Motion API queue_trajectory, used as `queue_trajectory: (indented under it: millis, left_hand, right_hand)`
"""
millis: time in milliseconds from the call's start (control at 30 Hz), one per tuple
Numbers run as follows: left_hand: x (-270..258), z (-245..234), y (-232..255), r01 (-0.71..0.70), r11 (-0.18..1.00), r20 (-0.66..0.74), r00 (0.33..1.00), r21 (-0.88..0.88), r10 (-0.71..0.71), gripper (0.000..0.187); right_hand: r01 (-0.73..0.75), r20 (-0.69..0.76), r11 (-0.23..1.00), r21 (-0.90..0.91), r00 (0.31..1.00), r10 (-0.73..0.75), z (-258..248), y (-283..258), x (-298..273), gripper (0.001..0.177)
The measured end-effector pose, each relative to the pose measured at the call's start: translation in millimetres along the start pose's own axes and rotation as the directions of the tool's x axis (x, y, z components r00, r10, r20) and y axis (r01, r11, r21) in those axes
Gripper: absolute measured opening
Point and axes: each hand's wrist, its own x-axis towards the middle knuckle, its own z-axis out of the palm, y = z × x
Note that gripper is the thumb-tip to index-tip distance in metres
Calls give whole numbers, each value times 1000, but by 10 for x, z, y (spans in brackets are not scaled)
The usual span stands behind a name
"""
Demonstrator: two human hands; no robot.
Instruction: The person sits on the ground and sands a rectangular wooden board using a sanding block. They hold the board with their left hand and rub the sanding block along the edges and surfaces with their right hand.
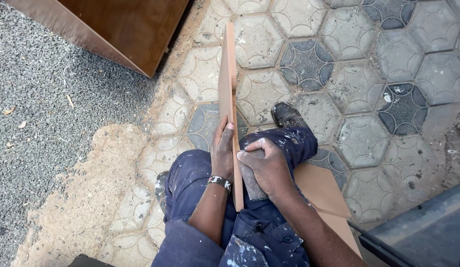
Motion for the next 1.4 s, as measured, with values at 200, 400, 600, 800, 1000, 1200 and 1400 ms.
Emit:
queue_trajectory:
  millis: [200,400,600,800,1000,1200,1400]
  left_hand:
    - [50,-22,-61,-11,999,6,1000,-43,12,86]
    - [19,-2,-34,-22,1000,10,1000,-3,22,88]
    - [5,27,-49,-26,999,-53,998,-25,25,81]
    - [60,-30,-153,-4,1000,-106,994,28,7,75]
    - [36,-5,-111,-9,999,-118,993,38,14,76]
    - [58,-60,-94,19,994,-124,992,108,-6,69]
    - [49,-97,-64,16,996,-122,992,82,-6,68]
  right_hand:
    - [-2,-29,998,-66,1000,0,198,137,420,39]
    - [-12,-60,1000,2,998,12,258,184,487,40]
    - [-30,-29,998,-55,999,28,-19,89,53,43]
    - [-22,-51,1000,1,998,22,47,1,70,42]
    - [-34,-34,999,-39,999,33,159,90,457,39]
    - [-63,-42,996,-58,997,61,72,-11,202,44]
    - [-27,-3,998,-54,1000,27,155,50,340,44]
